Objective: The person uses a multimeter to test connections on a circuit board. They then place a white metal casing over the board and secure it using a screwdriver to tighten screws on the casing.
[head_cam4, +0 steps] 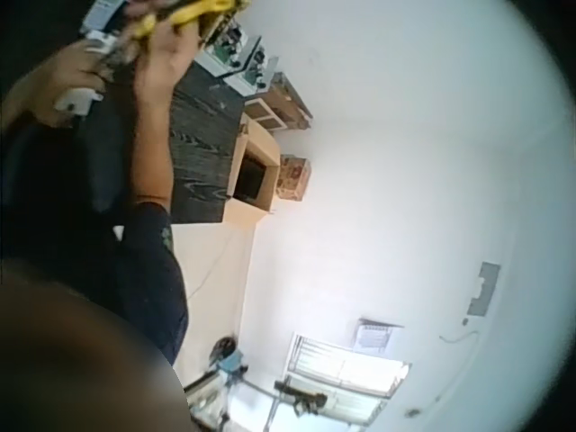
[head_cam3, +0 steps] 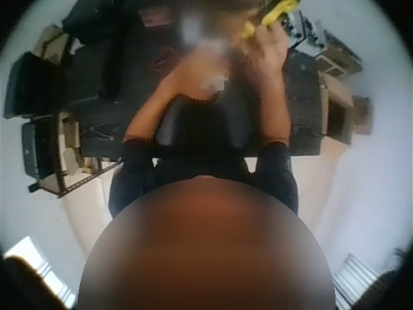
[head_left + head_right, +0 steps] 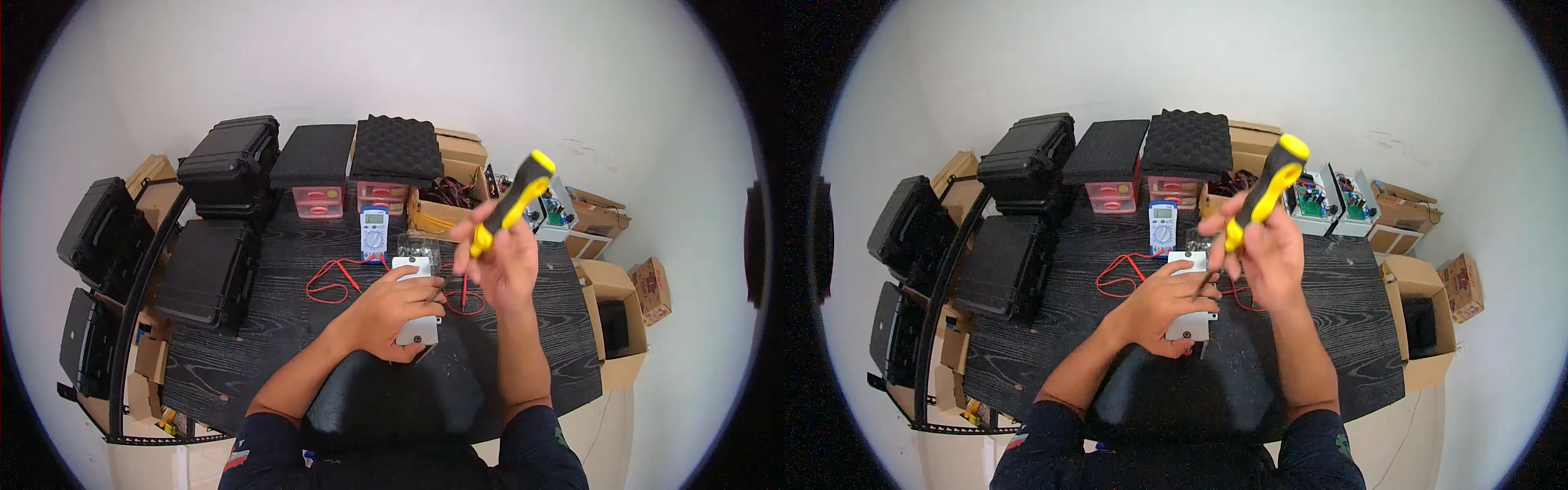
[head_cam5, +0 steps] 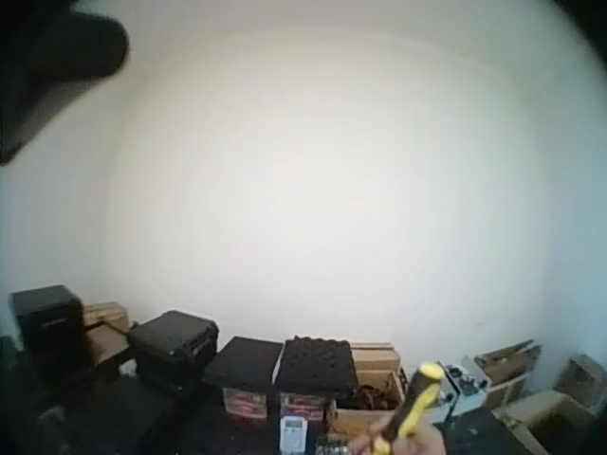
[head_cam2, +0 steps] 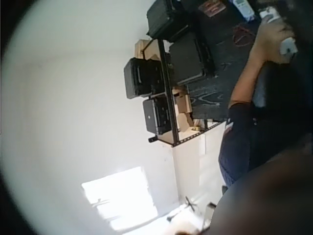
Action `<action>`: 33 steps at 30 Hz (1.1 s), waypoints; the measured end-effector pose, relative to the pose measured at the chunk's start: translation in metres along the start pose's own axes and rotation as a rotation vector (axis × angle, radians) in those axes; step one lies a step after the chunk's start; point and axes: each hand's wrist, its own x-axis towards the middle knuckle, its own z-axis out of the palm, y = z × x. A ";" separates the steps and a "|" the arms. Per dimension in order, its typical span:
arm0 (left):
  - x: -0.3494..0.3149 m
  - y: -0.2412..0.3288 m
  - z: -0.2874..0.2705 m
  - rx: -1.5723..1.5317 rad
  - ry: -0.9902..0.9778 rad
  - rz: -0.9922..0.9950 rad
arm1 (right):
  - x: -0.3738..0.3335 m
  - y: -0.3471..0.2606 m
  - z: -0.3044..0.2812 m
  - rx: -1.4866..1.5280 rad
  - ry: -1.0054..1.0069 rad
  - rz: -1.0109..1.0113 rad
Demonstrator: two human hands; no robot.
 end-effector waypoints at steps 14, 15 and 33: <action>-0.004 0.000 0.001 -0.049 0.075 -0.009 | -0.046 -0.005 0.024 -0.156 -0.156 0.133; -0.004 -0.001 0.002 -0.050 0.076 -0.006 | -0.046 -0.005 0.024 -0.155 -0.157 0.129; -0.005 -0.001 0.004 -0.061 0.067 -0.012 | -0.047 -0.008 0.022 -0.136 -0.167 0.123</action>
